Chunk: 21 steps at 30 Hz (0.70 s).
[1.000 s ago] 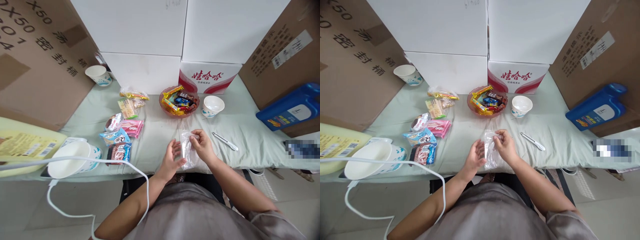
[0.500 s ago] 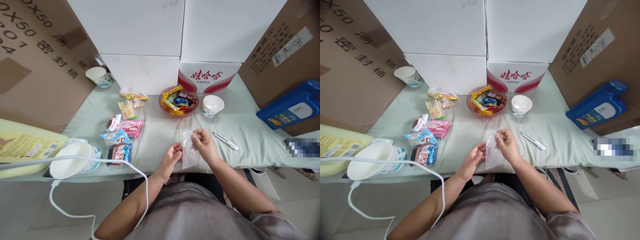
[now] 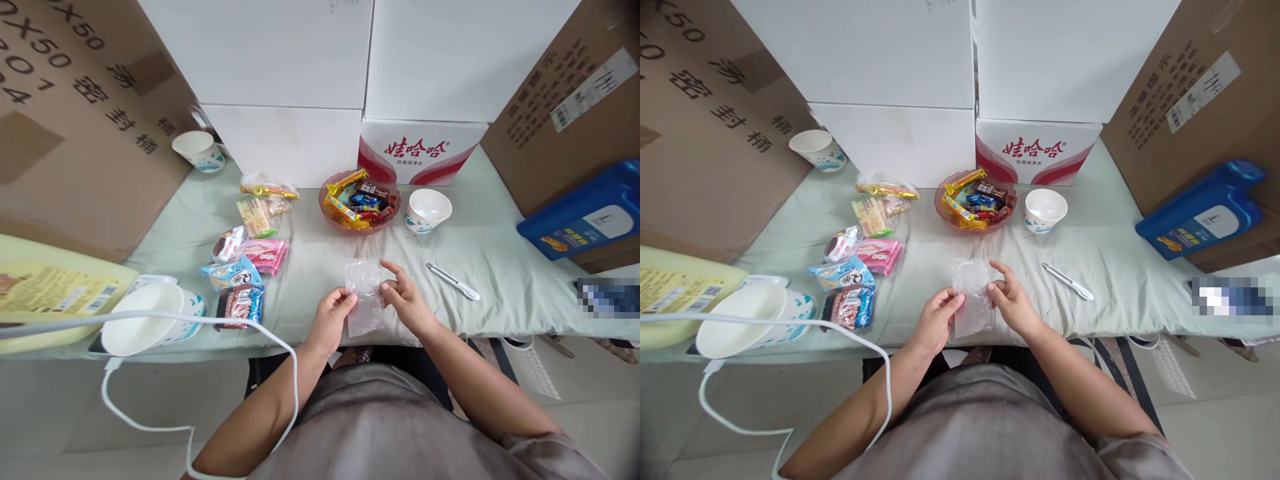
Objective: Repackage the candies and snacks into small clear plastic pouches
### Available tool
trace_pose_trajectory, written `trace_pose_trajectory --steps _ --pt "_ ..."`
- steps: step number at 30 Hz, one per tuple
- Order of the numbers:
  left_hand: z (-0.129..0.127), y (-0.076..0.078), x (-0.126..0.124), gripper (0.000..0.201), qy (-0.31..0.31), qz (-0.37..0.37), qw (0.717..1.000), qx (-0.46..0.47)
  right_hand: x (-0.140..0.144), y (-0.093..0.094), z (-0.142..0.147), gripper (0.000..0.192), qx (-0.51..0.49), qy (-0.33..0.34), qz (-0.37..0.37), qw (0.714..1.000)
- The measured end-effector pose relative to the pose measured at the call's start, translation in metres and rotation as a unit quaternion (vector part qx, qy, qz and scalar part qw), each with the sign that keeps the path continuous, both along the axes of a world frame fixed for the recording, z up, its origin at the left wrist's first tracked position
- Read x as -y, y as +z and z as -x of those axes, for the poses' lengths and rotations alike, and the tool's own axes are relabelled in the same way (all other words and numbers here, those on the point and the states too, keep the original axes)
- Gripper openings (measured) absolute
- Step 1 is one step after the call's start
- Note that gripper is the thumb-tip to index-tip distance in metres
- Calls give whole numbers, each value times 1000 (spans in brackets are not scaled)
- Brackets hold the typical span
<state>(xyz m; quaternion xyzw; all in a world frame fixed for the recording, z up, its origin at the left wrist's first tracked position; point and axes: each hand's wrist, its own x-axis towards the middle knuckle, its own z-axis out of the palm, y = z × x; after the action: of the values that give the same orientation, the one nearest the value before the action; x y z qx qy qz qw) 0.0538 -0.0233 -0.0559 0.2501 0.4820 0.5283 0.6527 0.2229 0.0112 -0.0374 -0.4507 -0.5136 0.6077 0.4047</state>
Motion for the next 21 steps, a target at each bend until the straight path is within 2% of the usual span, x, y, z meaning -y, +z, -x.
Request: trace_pose_trajectory --steps 3,6,9,13,15,18,21 --pt "0 -1 -1 36 12 1 1000 4 0 -1 1 61 -9 22 51 998" --pt "0 -4 -2 33 9 -6 1000 5 0 -4 0 41 -12 45 95 994" --pt "0 -8 -2 26 5 -28 999 -16 0 -7 -2 27 -22 30 102 994" --pt "3 -14 -3 5 -17 -81 995 -57 0 -9 -3 12 -33 20 111 993" --pt "5 -15 -3 10 -31 -105 991 -75 0 -10 -5 10 -27 23 108 994" --pt "9 -13 -3 13 -37 -100 990 -92 -1 -10 -6 13 -12 34 94 995" --pt "10 -10 -2 22 -50 -121 984 -123 0 -10 -6 26 -48 5 115 992"
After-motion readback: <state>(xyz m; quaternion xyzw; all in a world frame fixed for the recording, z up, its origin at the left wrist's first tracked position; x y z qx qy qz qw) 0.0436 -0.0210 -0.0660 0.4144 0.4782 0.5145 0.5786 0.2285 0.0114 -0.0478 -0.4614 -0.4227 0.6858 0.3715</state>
